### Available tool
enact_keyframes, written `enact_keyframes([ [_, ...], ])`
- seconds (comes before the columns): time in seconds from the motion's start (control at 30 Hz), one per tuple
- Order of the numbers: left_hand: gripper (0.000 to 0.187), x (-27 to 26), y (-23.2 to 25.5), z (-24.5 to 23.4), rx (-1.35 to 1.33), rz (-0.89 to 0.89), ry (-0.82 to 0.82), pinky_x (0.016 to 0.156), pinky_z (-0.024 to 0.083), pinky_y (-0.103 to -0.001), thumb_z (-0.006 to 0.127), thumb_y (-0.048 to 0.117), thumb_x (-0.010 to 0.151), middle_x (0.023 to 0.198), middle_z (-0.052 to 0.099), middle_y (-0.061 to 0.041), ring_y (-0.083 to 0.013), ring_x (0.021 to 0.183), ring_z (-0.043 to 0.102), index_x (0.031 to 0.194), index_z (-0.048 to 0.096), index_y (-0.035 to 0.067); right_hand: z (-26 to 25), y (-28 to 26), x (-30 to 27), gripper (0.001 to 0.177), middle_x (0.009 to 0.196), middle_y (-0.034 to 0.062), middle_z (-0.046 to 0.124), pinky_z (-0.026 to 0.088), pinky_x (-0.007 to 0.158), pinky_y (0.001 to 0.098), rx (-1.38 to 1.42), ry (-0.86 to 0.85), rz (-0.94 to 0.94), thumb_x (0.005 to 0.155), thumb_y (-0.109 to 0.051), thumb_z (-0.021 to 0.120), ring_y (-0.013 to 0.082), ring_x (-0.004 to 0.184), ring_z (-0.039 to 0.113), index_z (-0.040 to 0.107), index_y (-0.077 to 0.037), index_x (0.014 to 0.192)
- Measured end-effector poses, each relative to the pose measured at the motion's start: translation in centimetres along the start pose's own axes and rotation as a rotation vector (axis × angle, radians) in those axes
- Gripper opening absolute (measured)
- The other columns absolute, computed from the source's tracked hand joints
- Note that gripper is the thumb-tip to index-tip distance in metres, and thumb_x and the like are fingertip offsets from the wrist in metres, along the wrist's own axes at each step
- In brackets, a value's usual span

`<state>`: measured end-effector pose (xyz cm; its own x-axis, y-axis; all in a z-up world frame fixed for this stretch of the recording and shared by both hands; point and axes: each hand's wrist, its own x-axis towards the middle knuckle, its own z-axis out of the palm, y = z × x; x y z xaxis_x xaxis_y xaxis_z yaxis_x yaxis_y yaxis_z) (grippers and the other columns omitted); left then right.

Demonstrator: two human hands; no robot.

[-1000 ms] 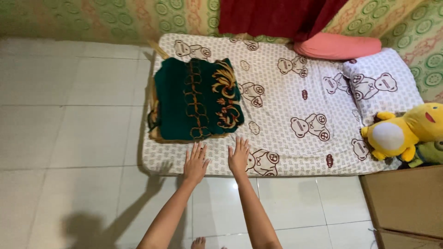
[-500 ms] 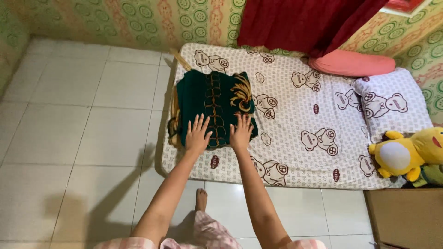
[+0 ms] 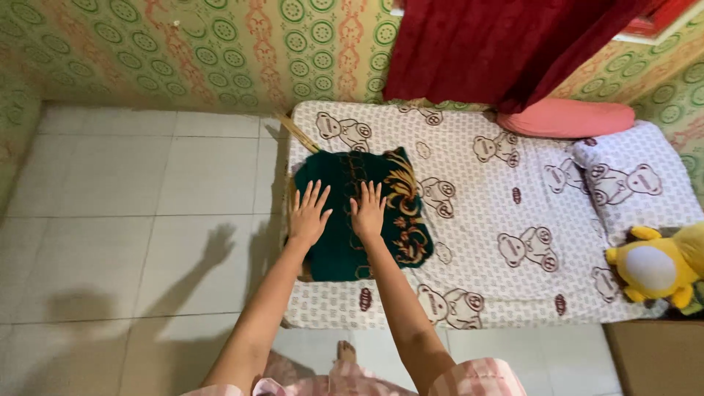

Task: Tidying a bed by folding a blanket, smoothing the sheet with a bed broom, and arranging pillows.

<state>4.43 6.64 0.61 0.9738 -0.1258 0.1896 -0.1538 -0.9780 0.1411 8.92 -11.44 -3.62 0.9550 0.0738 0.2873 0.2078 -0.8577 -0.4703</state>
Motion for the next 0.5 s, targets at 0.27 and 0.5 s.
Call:
enact_keyframes([
  [0.27,0.070,8.2,-16.9,-3.0,0.026,0.110,-0.062,0.126,0.013,-0.051,0.048,0.045,0.102,0.170,0.021,-0.004,-0.0246,0.156,0.015,0.164,0.023,0.024,9.3,-14.1,9.0,0.063,0.166,0.0144,0.033,0.019,0.124,0.0587,0.052,0.081,0.072,0.101,-0.037,0.058,0.0363,0.157,0.018,0.040,-0.011,0.156],
  [0.5,0.064,13.4,-26.6,-2.2,0.109,0.155,-0.137,0.125,0.014,-0.050,0.040,0.048,0.105,0.171,0.016,0.000,-0.0223,0.157,0.012,0.163,0.021,0.028,15.2,-20.6,13.9,0.064,0.166,0.0144,0.033,0.019,0.125,0.0574,0.046,0.067,0.143,0.102,-0.036,0.060,0.0366,0.158,0.018,0.039,-0.010,0.156],
])
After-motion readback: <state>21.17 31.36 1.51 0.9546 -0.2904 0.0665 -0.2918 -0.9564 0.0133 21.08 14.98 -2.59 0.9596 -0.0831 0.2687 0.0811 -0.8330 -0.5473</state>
